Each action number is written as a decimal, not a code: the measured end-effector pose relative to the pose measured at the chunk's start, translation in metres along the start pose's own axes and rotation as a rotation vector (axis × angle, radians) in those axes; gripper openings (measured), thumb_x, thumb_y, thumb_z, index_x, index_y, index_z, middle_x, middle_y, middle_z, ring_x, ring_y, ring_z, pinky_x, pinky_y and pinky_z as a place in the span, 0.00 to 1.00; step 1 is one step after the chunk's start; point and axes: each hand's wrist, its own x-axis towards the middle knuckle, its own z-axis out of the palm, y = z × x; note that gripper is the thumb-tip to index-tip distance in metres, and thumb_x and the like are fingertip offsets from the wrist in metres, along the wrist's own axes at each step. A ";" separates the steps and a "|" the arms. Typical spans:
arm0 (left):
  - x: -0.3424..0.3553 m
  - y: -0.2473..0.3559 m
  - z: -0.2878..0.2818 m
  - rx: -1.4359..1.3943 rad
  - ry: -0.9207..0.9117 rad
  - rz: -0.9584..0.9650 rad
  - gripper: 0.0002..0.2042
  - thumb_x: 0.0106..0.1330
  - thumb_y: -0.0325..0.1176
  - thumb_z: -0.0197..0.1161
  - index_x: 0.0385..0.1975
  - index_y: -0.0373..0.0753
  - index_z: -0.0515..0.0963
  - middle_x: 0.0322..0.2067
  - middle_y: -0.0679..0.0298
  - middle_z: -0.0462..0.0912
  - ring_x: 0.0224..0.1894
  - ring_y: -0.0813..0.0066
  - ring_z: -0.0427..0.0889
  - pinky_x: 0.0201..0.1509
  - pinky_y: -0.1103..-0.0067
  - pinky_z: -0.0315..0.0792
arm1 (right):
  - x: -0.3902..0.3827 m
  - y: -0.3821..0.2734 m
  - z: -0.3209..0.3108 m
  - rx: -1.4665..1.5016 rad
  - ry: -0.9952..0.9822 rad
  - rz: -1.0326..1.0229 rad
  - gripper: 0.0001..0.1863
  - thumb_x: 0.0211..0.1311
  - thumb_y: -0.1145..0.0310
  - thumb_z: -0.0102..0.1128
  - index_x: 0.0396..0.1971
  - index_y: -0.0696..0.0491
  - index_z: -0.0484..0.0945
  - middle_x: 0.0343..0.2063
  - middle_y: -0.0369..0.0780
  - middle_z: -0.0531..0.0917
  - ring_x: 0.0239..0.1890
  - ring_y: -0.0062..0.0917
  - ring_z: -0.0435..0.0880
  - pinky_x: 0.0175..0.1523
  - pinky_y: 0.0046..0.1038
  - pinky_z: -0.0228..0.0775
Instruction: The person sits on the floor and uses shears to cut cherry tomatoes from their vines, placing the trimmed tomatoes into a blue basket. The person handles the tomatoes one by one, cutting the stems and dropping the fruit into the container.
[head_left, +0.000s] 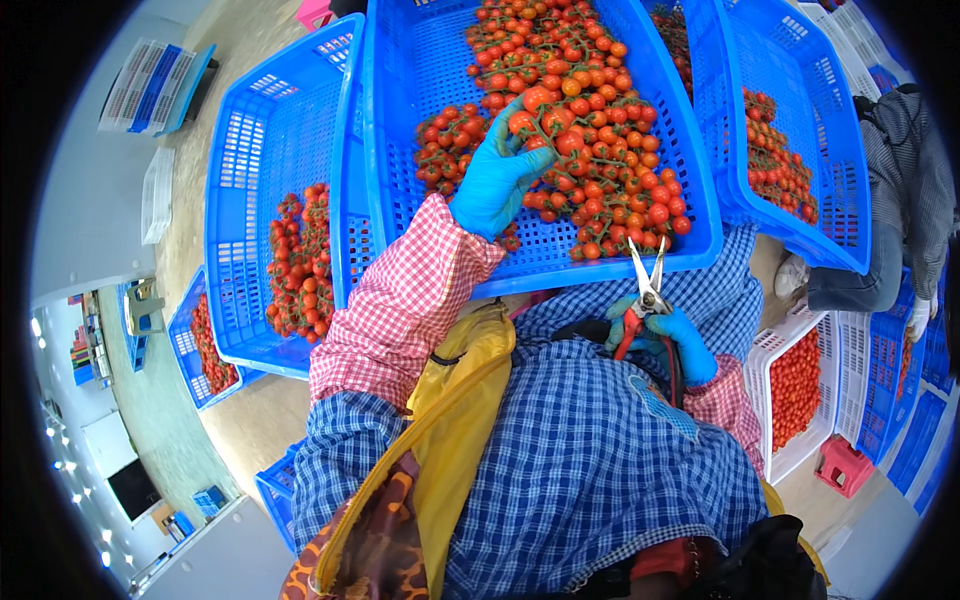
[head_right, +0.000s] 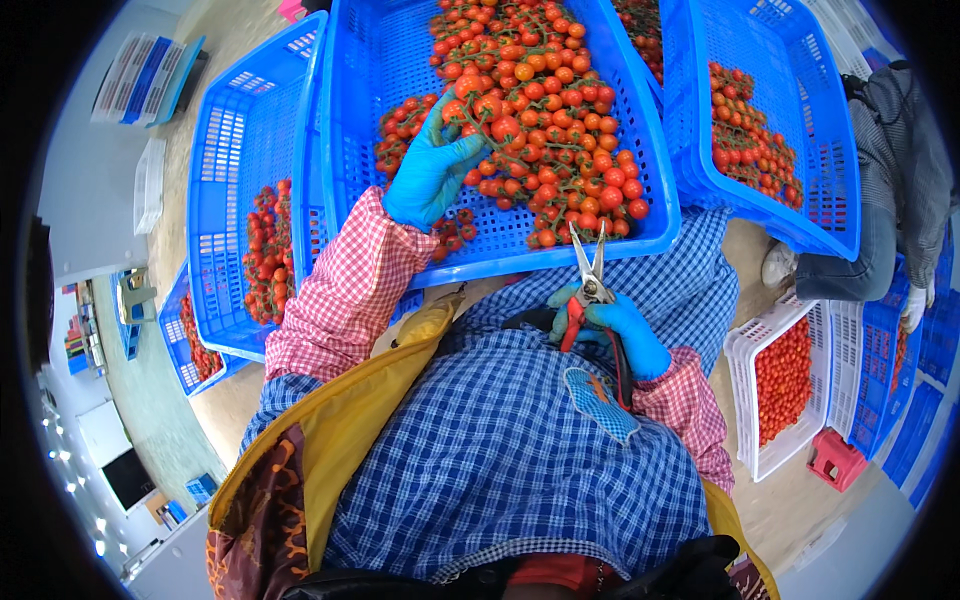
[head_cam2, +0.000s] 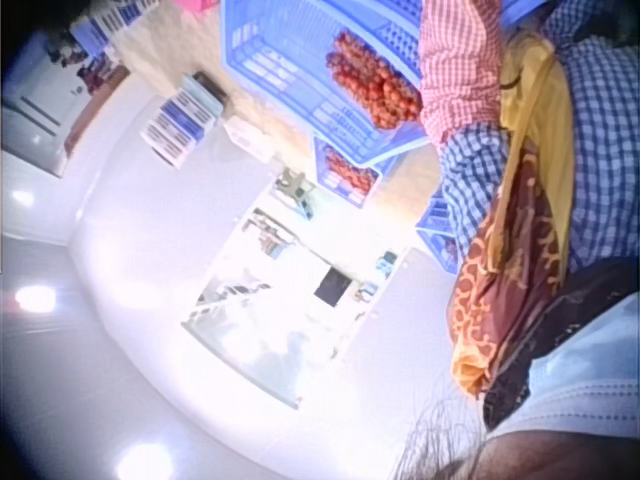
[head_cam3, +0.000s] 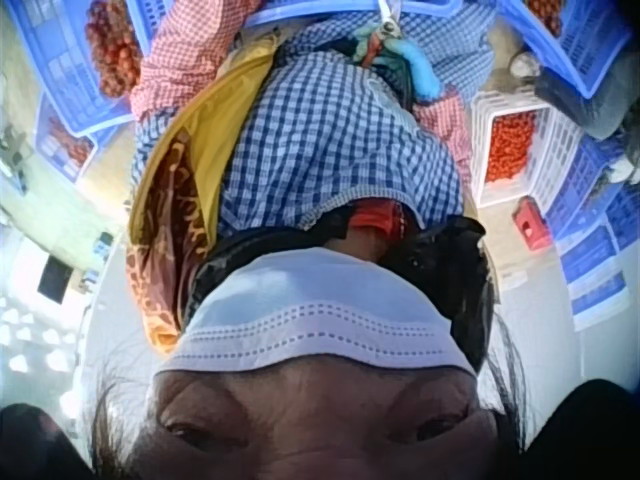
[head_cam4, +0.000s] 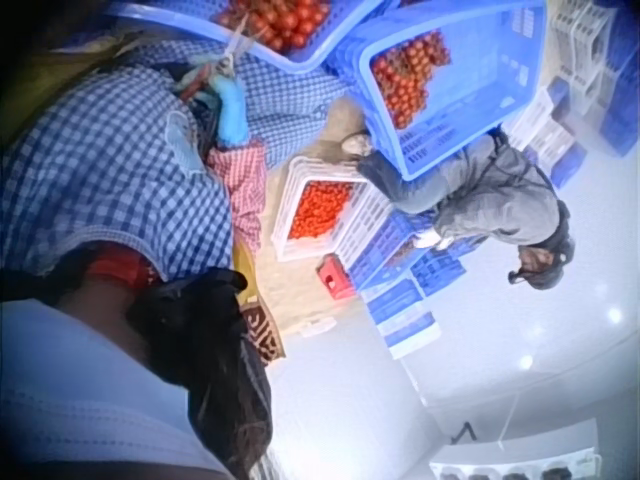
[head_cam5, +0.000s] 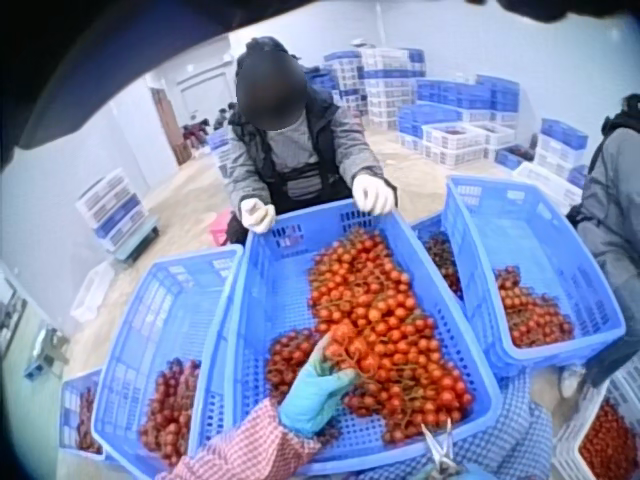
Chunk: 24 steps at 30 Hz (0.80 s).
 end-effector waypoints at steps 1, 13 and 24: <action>-0.002 0.002 -0.001 0.016 0.003 0.002 0.32 0.59 0.20 0.56 0.63 0.43 0.53 0.56 0.60 0.66 0.56 0.67 0.70 0.59 0.66 0.67 | -0.001 -0.001 0.001 0.006 0.004 0.002 0.28 0.54 0.57 0.50 0.49 0.63 0.67 0.35 0.45 0.78 0.40 0.33 0.79 0.51 0.33 0.68; -0.118 0.099 -0.140 -0.145 0.315 0.499 0.24 0.60 0.28 0.58 0.57 0.41 0.62 0.49 0.60 0.72 0.47 0.65 0.75 0.52 0.67 0.71 | 0.002 0.001 0.017 0.001 0.095 -0.007 0.28 0.53 0.55 0.51 0.46 0.62 0.68 0.33 0.47 0.77 0.37 0.36 0.78 0.47 0.37 0.70; -0.157 0.115 -0.348 1.209 0.955 -0.160 0.26 0.54 0.29 0.63 0.55 0.42 0.66 0.42 0.56 0.76 0.40 0.65 0.78 0.41 0.71 0.76 | -0.003 0.000 0.020 0.082 0.147 0.006 0.27 0.51 0.57 0.52 0.46 0.63 0.68 0.33 0.48 0.77 0.37 0.37 0.78 0.47 0.39 0.70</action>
